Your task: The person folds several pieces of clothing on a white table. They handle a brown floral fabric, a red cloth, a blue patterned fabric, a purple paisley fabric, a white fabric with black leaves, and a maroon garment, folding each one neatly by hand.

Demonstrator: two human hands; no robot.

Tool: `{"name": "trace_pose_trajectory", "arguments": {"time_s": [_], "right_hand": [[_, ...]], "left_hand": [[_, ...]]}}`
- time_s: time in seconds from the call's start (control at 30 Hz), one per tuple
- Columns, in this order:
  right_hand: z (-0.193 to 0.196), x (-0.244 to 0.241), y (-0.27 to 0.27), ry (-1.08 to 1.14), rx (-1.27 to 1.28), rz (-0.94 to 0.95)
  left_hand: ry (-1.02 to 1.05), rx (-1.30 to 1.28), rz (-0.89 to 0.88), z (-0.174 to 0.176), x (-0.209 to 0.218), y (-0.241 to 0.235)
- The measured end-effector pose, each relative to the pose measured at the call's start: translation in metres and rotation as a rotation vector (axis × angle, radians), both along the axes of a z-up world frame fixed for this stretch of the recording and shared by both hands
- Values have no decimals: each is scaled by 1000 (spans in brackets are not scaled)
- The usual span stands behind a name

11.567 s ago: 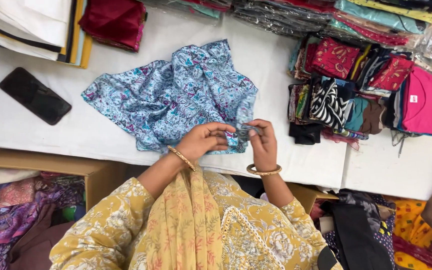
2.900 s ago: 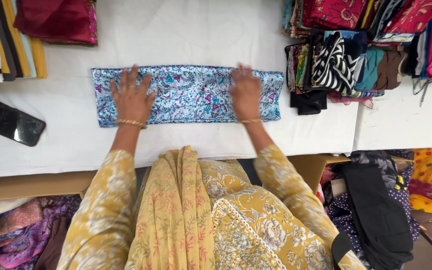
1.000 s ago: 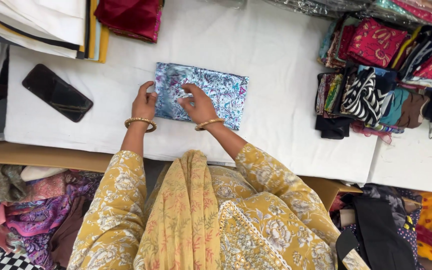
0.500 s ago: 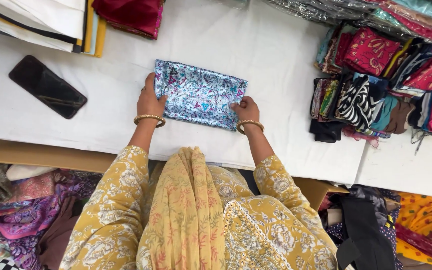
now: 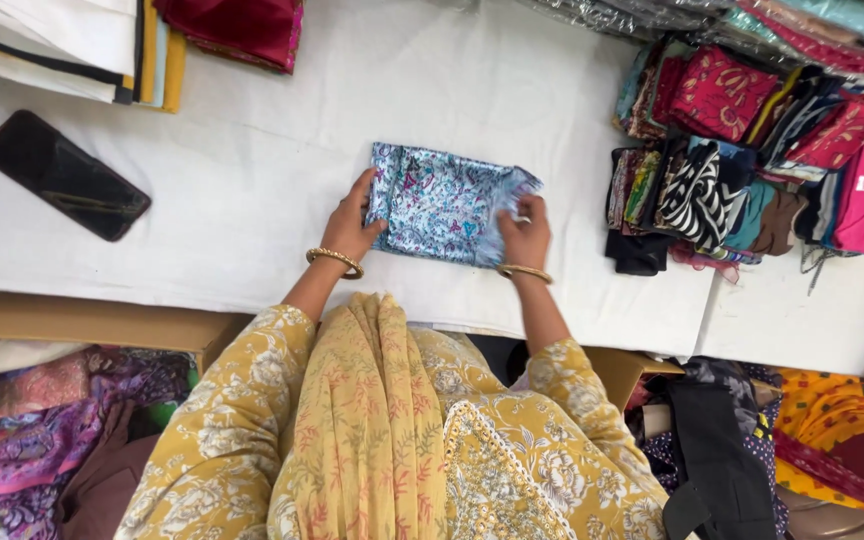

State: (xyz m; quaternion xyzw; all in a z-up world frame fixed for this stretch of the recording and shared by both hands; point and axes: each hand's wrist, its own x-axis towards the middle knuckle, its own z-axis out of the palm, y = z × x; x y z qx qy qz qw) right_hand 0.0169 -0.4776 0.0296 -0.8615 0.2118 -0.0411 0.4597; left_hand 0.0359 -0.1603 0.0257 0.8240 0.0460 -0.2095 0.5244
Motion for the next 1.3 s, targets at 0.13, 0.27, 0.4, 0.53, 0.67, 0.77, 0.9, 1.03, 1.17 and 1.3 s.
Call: {"name": "trace_pose_trajectory", "arguments": {"time_s": [0.13, 0.27, 0.4, 0.53, 0.67, 0.77, 0.9, 1.03, 1.17, 1.3], "right_hand": [[8, 18, 91, -105, 20, 106], [43, 33, 137, 59, 232, 225], [12, 31, 83, 151, 416, 135], [13, 29, 36, 219, 262, -12], [-11, 27, 45, 333, 294, -3], [-3, 24, 69, 340, 270, 92], [-17, 18, 56, 268, 204, 138], [-16, 23, 25, 171, 36, 128], [5, 30, 26, 317, 72, 143], [6, 32, 30, 356, -61, 262]], "left_hand": [[72, 3, -18, 4, -1, 1], [22, 1, 17, -15, -8, 2], [5, 57, 95, -23, -8, 12], [58, 81, 142, 4, 0, 1], [-26, 129, 94, 17, 3, -21], [-14, 143, 30, 10, -2, -30], [55, 42, -82, -15, -4, -20], [56, -66, -132, 19, 18, -12], [-66, -168, -204, 75, 55, 2], [-355, -170, -270, 113, 116, 55]]}}
